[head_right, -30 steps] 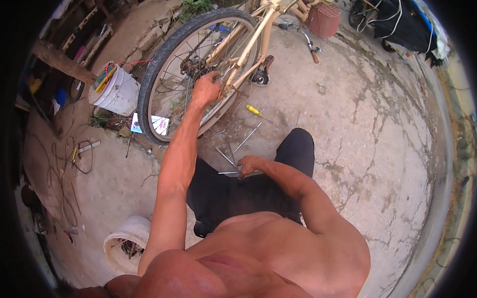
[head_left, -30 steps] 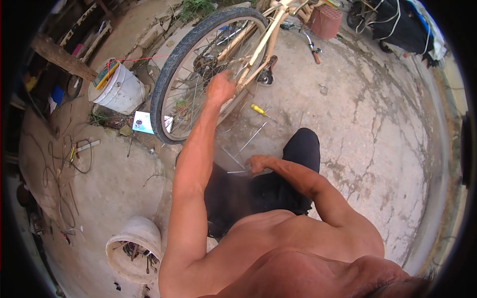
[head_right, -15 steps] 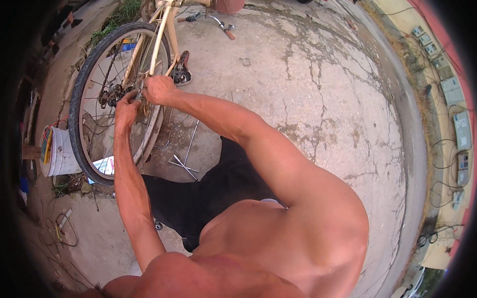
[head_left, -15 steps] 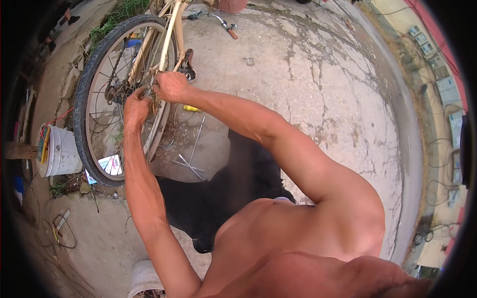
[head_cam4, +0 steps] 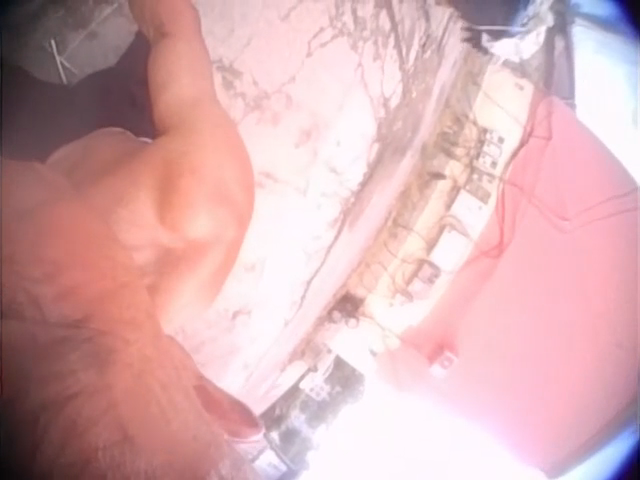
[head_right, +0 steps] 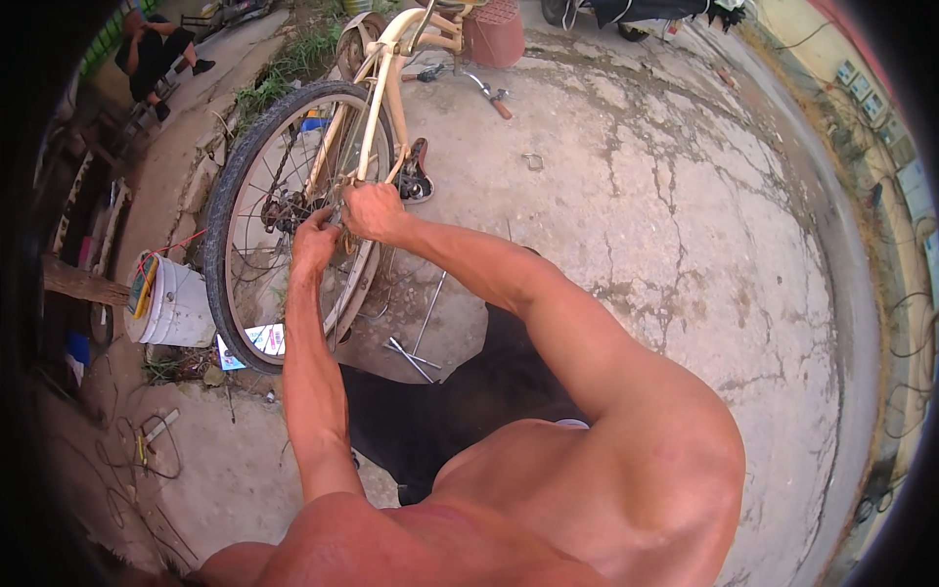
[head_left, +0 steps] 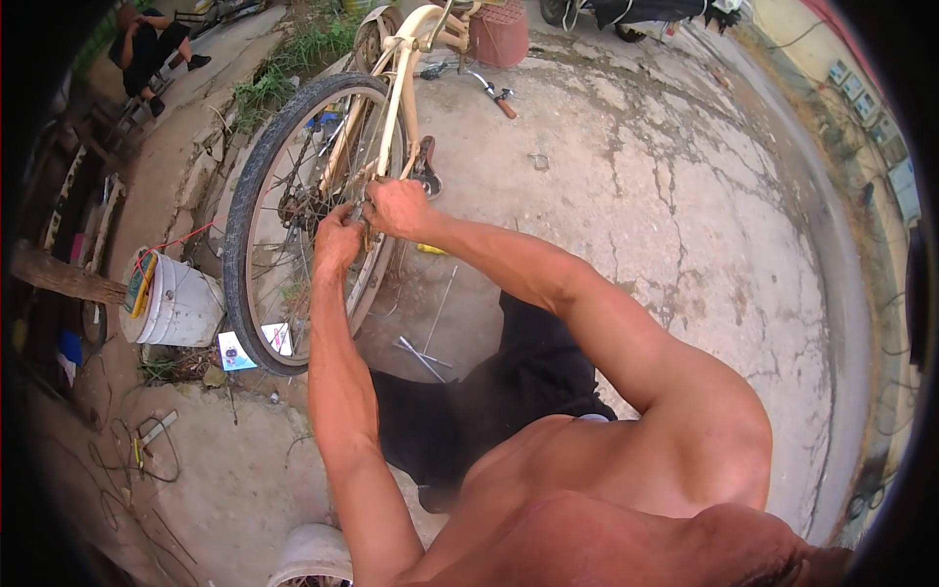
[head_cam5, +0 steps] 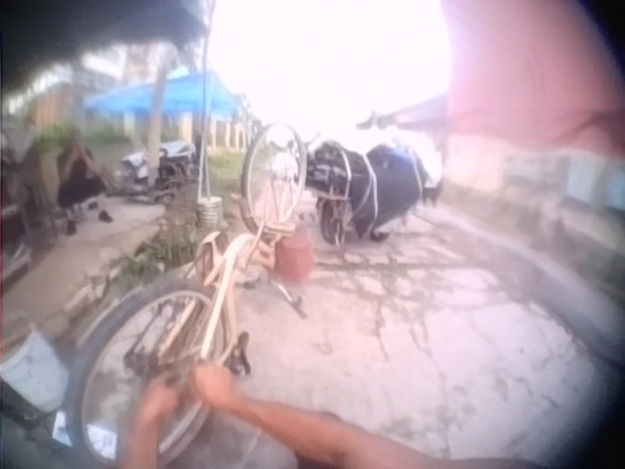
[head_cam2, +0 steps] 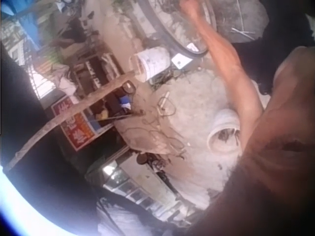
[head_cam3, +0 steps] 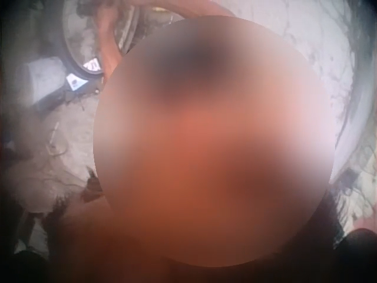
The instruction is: The person disassembles and repairs a bicycle wheel hub and gear assembly, using a screwdriver, extracting components by hand from a bucket of parts, and working on the gears and spokes.
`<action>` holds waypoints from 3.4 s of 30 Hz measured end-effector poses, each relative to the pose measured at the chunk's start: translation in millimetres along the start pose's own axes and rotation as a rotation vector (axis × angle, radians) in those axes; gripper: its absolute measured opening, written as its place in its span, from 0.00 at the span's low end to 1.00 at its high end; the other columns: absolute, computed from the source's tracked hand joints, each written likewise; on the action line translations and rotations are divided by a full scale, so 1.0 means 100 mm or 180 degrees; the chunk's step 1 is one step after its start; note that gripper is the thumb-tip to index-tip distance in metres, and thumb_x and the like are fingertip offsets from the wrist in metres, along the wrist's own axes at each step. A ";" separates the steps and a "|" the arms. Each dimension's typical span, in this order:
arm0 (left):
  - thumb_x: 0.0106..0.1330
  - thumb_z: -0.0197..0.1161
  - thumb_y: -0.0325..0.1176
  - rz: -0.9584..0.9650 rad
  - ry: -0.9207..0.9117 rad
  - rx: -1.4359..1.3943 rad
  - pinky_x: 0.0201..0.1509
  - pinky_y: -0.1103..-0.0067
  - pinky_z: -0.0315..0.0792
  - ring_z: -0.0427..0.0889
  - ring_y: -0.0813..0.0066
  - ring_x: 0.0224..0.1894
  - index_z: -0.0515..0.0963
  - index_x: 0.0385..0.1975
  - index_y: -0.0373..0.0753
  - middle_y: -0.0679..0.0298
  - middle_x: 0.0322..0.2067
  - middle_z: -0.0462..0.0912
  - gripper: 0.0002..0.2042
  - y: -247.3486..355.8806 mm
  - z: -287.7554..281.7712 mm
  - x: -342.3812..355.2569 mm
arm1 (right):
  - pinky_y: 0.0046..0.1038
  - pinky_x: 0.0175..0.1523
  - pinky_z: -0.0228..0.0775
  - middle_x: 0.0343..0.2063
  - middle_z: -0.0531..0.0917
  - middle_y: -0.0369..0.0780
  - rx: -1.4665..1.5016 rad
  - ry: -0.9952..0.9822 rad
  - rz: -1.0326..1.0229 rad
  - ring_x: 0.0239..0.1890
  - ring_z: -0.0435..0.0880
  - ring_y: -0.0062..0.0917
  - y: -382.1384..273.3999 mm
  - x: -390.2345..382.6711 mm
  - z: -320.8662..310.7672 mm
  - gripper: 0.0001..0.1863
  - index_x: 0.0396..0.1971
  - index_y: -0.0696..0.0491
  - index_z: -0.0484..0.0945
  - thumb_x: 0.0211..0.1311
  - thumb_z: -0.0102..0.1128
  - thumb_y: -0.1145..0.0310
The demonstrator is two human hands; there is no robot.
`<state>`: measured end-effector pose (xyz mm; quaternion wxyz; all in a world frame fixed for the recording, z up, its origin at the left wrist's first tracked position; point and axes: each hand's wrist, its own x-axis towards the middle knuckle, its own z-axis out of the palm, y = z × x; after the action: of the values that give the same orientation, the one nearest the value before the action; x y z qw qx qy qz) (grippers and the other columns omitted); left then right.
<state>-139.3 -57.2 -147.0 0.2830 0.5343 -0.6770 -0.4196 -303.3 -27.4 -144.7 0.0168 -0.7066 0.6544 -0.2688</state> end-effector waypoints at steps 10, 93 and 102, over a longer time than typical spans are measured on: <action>0.58 0.60 0.30 0.0289 0.0045 0.0237 0.48 0.70 0.77 0.84 0.63 0.36 0.76 0.62 0.30 0.53 0.33 0.85 0.28 -0.08 0.01 -0.04 | 0.47 0.42 0.80 0.28 0.87 0.52 -0.0031 -0.0178 0.0095 0.35 0.89 0.48 -0.13 0.01 -0.09 0.17 0.38 0.57 0.82 0.60 0.61 0.57; 0.57 0.66 0.28 0.0124 -0.0102 0.0170 0.33 0.80 0.70 0.75 0.80 0.28 0.74 0.64 0.28 0.69 0.26 0.77 0.31 -0.16 0.05 -0.02 | 0.45 0.49 0.78 0.40 0.85 0.49 0.0968 0.0262 0.0807 0.43 0.86 0.46 -0.09 -0.11 0.18 0.12 0.38 0.54 0.79 0.58 0.63 0.63; 0.56 0.64 0.29 0.0069 -0.0160 0.0068 0.38 0.76 0.73 0.78 0.75 0.30 0.74 0.65 0.29 0.64 0.27 0.80 0.31 0.00 0.08 -0.05 | 0.44 0.51 0.78 0.41 0.85 0.49 0.1072 0.0169 0.0755 0.45 0.86 0.45 -0.02 -0.08 0.11 0.13 0.39 0.55 0.79 0.56 0.63 0.64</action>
<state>-145.2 -50.6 -150.7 0.2647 0.5192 -0.6941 -0.4226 -297.4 -23.3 -156.3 0.1490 -0.6045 0.6790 -0.3891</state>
